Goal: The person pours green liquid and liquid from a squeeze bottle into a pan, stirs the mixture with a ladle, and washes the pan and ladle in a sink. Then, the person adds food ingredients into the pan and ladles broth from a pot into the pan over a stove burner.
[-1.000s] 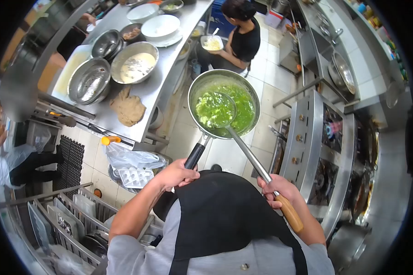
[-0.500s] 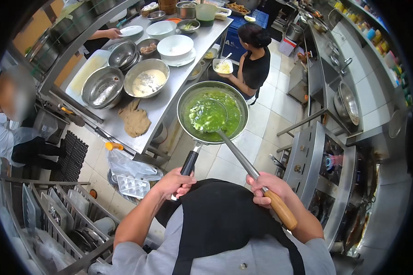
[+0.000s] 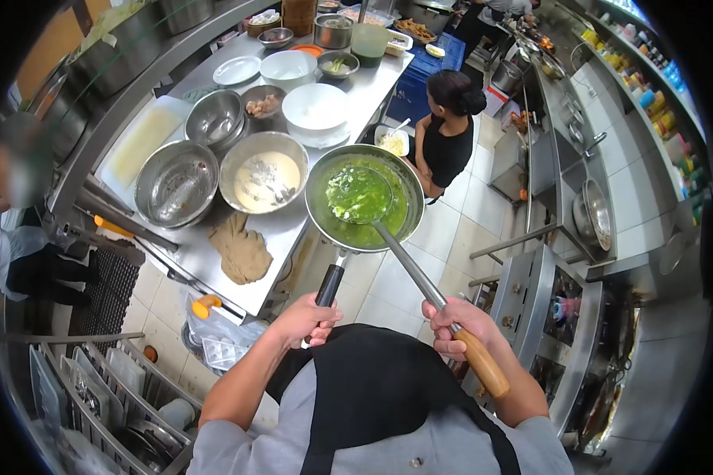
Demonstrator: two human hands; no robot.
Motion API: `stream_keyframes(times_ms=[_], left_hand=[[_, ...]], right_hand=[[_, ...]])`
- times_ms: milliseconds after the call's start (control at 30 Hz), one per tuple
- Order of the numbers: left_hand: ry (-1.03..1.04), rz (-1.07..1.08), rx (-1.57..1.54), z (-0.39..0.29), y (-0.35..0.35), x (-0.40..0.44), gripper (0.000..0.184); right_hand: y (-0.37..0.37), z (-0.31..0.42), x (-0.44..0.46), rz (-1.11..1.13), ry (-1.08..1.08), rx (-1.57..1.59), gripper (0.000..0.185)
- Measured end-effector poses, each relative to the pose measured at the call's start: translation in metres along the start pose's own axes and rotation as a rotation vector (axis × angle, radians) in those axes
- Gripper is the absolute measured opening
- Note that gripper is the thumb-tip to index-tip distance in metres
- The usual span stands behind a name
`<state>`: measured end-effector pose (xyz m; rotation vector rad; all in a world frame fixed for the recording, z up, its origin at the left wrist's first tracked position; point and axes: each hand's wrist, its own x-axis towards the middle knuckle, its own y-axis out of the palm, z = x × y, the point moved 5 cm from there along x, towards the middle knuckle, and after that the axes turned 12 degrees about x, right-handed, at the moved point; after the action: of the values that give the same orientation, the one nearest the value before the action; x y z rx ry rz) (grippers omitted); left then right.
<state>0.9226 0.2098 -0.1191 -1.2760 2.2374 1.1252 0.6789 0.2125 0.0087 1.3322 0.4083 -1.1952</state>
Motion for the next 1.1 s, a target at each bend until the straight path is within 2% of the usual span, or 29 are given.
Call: stream_keyframes(times_ms=[100,267,400,533,633,700,833,900,967,1033,1100], left_hand=[[-0.016,0.021,-0.008,-0.007,-0.013,0.005,0.023],[-0.042,0.039,-0.006,-0.023,-0.019,0.002,0.023],[-0.053,0.039,-0.039,-0.027,-0.022,0.002,0.024],[-0.065,0.053,-0.049,-0.034,-0.022,0.002,0.024],[-0.070,0.066,-0.067,-0.036,-0.024,0.004,0.024],[-0.066,0.068,-0.049,-0.037,-0.023,0.004,0.023],[-0.064,0.071,-0.022,-0.039,-0.022,0.004,0.021],[-0.057,0.070,-0.023,-0.039,-0.023,0.006,0.021],[-0.051,0.070,-0.024,-0.038,-0.022,0.007,0.020],[-0.044,0.075,-0.026,-0.038,-0.021,0.006,0.020],[-0.037,0.055,-0.025,-0.037,-0.020,0.006,0.020]], right_hand=[[0.017,0.012,0.011,0.012,-0.022,0.048,0.013],[0.052,0.040,0.027,0.208,0.015,0.083,0.012],[0.081,0.069,0.045,0.264,-0.027,0.174,0.007],[0.110,0.104,0.073,0.378,-0.022,0.162,0.003],[0.127,0.131,0.106,0.440,-0.048,0.009,0.005],[0.134,0.149,0.126,0.264,-0.246,0.018,0.007],[0.143,0.162,0.159,0.212,-0.325,-0.063,0.009],[0.141,0.162,0.171,0.157,-0.302,-0.325,0.007],[0.136,0.161,0.189,0.143,-0.340,-0.317,0.007],[0.128,0.160,0.202,-0.002,-0.471,-0.455,0.009],[0.124,0.152,0.204,-0.003,-0.481,-0.520,0.010]])
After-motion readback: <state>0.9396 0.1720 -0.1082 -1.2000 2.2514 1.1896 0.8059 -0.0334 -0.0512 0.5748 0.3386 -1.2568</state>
